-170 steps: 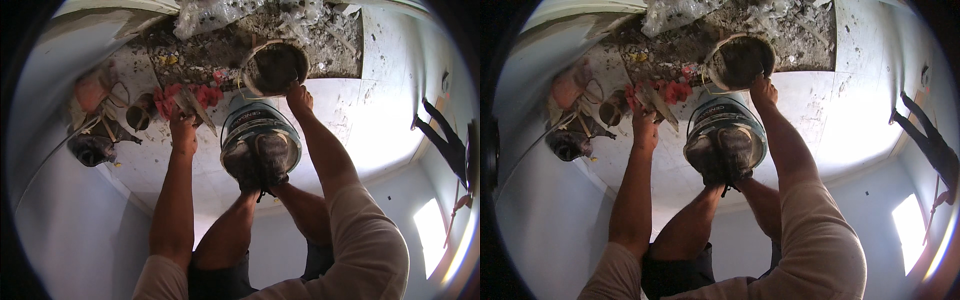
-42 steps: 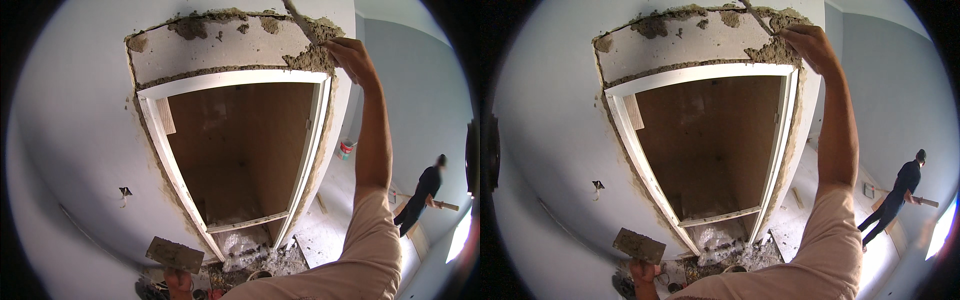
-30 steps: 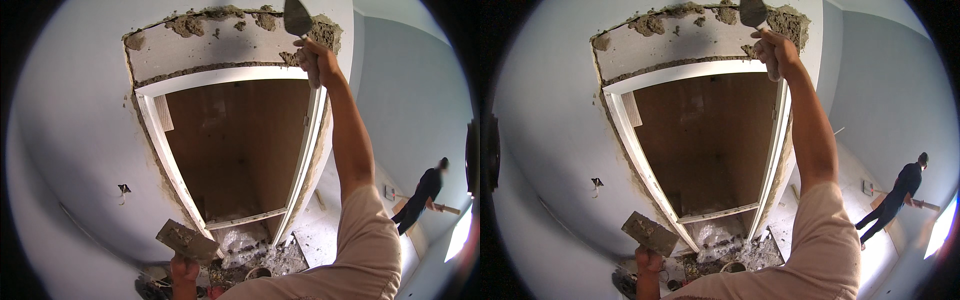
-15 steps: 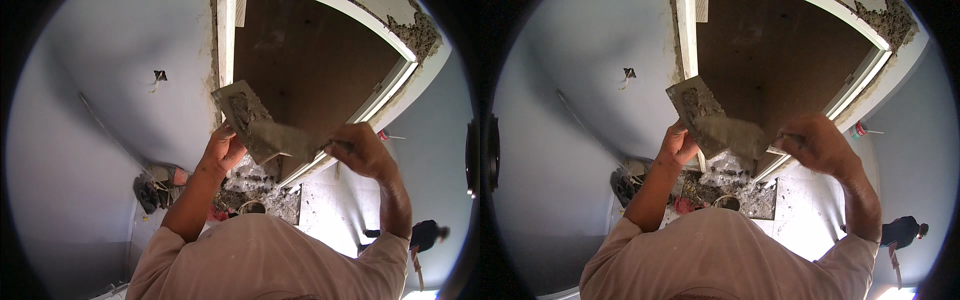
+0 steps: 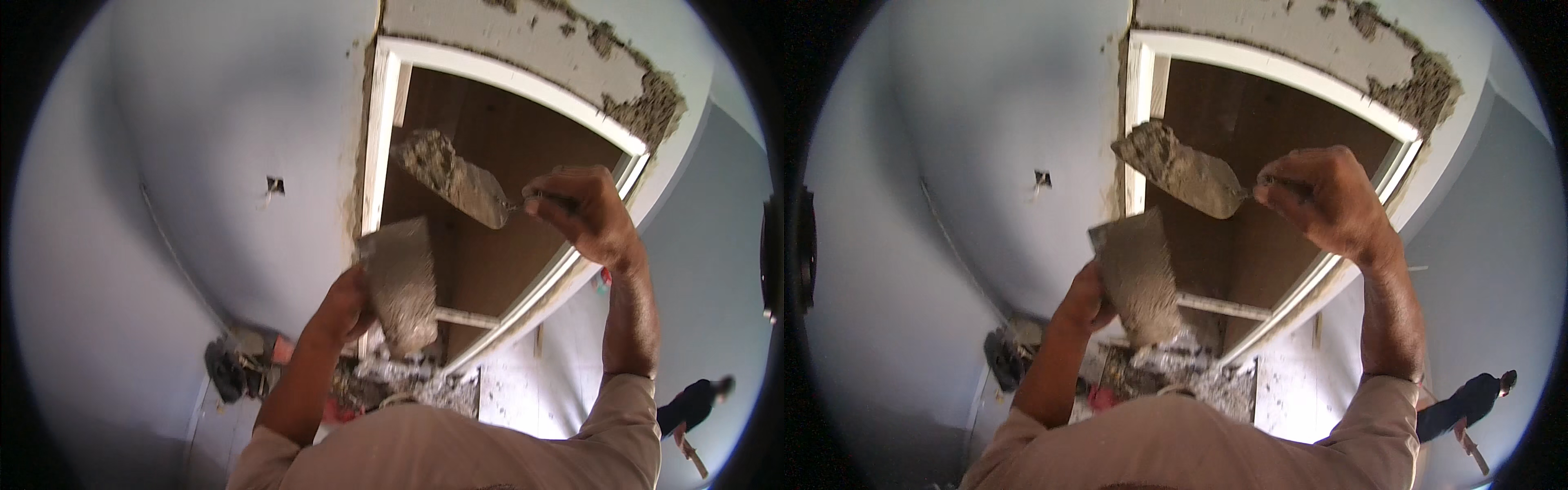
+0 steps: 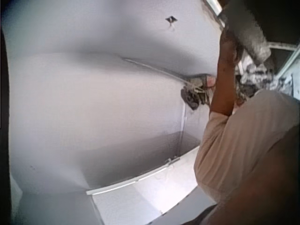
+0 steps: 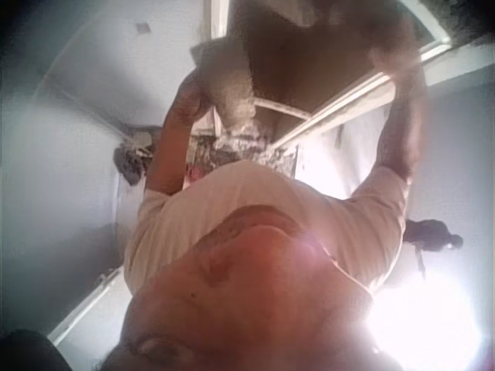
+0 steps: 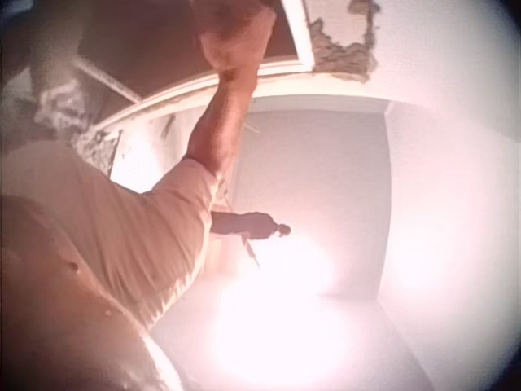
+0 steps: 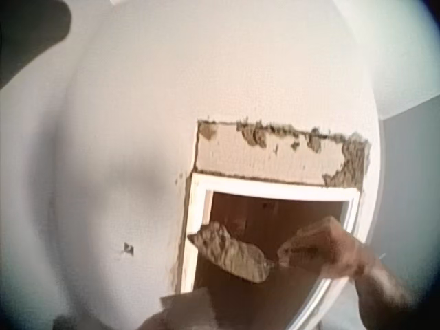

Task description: The person applies plaster to the wall area above a door frame using a trowel and a hawk, repeatedly scooping material from a bucket and smoothing it onto the surface.

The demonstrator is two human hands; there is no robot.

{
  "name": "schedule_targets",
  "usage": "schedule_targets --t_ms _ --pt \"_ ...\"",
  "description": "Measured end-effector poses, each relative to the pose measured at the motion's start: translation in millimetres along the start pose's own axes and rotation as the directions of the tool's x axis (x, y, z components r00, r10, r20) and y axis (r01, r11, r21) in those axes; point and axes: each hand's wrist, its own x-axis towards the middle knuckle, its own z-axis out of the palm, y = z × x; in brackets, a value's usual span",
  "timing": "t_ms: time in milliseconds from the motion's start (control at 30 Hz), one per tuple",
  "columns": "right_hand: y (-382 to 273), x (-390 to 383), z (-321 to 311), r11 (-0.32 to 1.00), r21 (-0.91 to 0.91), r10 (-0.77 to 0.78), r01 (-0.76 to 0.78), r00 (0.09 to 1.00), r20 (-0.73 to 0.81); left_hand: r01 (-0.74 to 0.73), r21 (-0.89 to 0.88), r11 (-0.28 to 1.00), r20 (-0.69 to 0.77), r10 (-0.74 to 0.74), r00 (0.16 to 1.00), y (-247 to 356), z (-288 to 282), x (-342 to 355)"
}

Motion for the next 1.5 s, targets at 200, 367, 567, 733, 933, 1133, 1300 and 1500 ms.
schedule_targets --t_ms 200,367,567,733,933,1133,1300,1500 --pt "-4 69 -70 0.931 0.358 -0.022 0.068 0.991 -0.131 -0.093 0.138 0.986 -0.299 0.131 0.945 -2 -46 -68" --pt "33 157 -91 0.713 0.647 -0.336 0.271 0.942 -0.025 -0.227 0.021 0.974 -0.479 0.21 0.853 -25 -144 -166" --pt "105 231 -95 0.891 0.452 0.183 -0.035 0.94 -0.289 -0.38 -0.063 0.923 -0.806 0.177 0.564 -102 -272 -350" --pt "94 229 -89 0.969 0.138 0.239 -0.203 0.912 -0.333 -0.293 0.08 0.953 -0.927 0.179 0.33 -154 -300 -452" --pt "101 241 -54 0.978 0.033 0.207 -0.205 0.962 -0.177 0.088 0.358 0.93 -0.893 0.313 0.323 -196 -313 -509" --pt "109 236 -54 0.979 0.047 0.206 -0.2 0.952 -0.225 0.214 0.514 0.831 -0.813 0.392 0.43 -218 -328 -532" --pt "109 252 -51 0.973 0.02 0.23 -0.23 0.957 -0.176 0.255 0.534 0.806 -0.806 0.394 0.441 -220 -338 -527" --pt "117 245 -71 0.963 0.027 0.261 -0.267 0.913 -0.313 0.28 0.517 0.809 -0.833 0.4 0.383 -212 -337 -523"
